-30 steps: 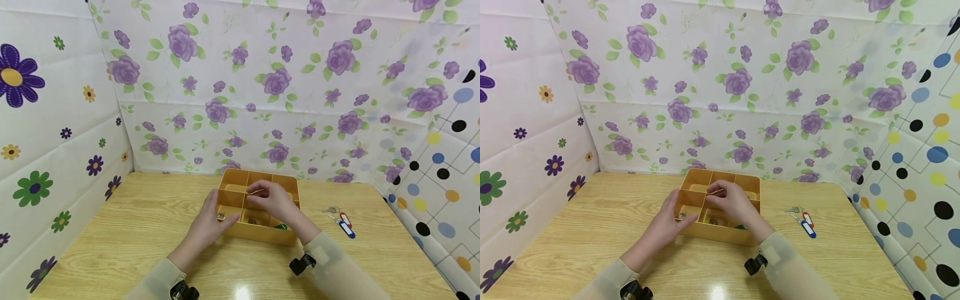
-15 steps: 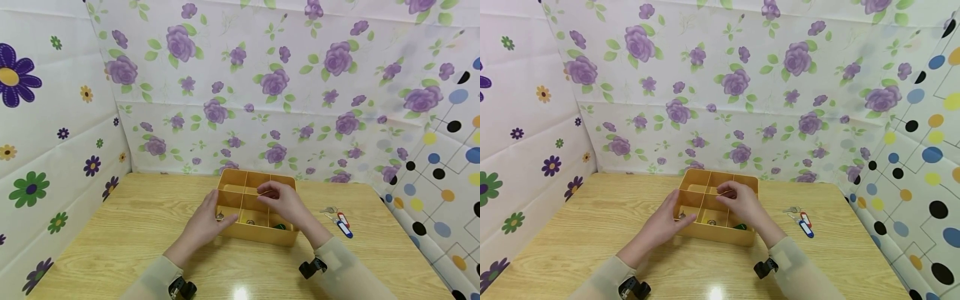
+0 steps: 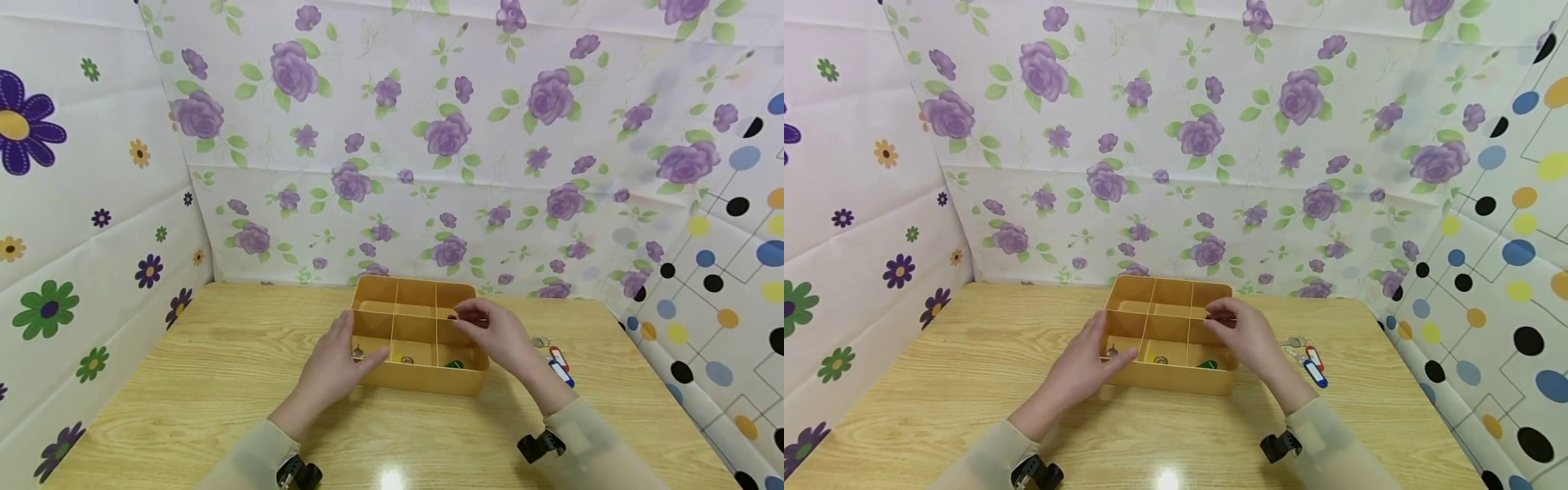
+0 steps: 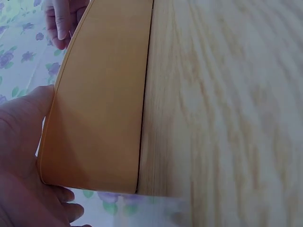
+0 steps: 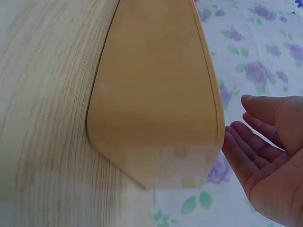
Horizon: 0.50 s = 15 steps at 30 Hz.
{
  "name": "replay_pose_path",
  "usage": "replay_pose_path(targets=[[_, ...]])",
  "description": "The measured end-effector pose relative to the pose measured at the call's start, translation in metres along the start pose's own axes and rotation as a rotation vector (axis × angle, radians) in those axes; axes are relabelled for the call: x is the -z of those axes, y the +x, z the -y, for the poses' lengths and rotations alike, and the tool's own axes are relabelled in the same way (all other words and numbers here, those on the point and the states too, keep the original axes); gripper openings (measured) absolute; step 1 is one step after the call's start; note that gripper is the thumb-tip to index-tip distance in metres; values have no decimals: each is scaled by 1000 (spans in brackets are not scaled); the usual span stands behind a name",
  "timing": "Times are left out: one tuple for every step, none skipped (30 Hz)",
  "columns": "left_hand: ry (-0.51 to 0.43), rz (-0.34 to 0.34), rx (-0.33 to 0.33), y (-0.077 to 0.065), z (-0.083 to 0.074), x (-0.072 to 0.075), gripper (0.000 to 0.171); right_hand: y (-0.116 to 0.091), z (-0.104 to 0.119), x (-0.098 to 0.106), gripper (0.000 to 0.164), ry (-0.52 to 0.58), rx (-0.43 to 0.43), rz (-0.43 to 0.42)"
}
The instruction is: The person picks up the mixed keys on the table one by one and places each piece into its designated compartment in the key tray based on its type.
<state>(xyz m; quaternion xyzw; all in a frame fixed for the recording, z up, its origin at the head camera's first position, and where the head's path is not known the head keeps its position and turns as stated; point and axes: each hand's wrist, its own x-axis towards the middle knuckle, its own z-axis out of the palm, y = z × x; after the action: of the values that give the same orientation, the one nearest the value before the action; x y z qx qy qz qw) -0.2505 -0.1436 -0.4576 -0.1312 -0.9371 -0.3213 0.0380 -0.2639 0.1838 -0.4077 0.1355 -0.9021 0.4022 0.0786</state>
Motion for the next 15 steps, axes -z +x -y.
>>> replay_pose_path(targets=[[4, -10, -2, -1, 0, 0, 115, -1, -2, 2, 28, -1, -3, -4], [6, -15, 1, -1, -1, 0, 115, -1, -4, 4, 28, -1, -7, -8], [6, -20, 4, -2, -2, 0, 114, -2, -5, 5, 29, -2, -6, -8], [10, -28, 6, -3, -3, 0, 114, -3, -7, 7, 30, -4, -7, -10], [11, -32, 9, -3, -4, -1, 115, -4, -9, 9, 30, -1, -7, -11], [9, -32, 16, -4, -5, -2, 115, -5, -10, 10, 31, -1, -8, -13], [5, -34, 19, -5, -6, -3, 115, -6, -12, 12, 31, -5, -10, -15], [-2, -30, 30, -6, -8, -4, 116, -7, -13, 14, 31, -10, -10, -18], [-6, -30, 36, -7, -9, -5, 115, -9, -16, 15, 32, -14, -9, -19], [-9, -30, 42, -8, -10, -6, 116, -11, -18, 17, 32, -17, -13, -21], [-15, -30, 49, -8, -11, -7, 115, -12, -20, 19, 33, -18, -17, -20], [-16, -30, 55, -9, -12, -7, 115, -14, -22, 21, 33, -22, -23, -22], [-9, -30, 56, -10, -13, -6, 114, -16, -24, 23, 33, -26, -25, -25], [8, -29, 55, -10, -13, -5, 114, -17, -27, 25, 34, -30, -29, -28], [30, -34, 45, -10, -14, -4, 113, -18, -29, 27, 35, -35, -34, -31]])
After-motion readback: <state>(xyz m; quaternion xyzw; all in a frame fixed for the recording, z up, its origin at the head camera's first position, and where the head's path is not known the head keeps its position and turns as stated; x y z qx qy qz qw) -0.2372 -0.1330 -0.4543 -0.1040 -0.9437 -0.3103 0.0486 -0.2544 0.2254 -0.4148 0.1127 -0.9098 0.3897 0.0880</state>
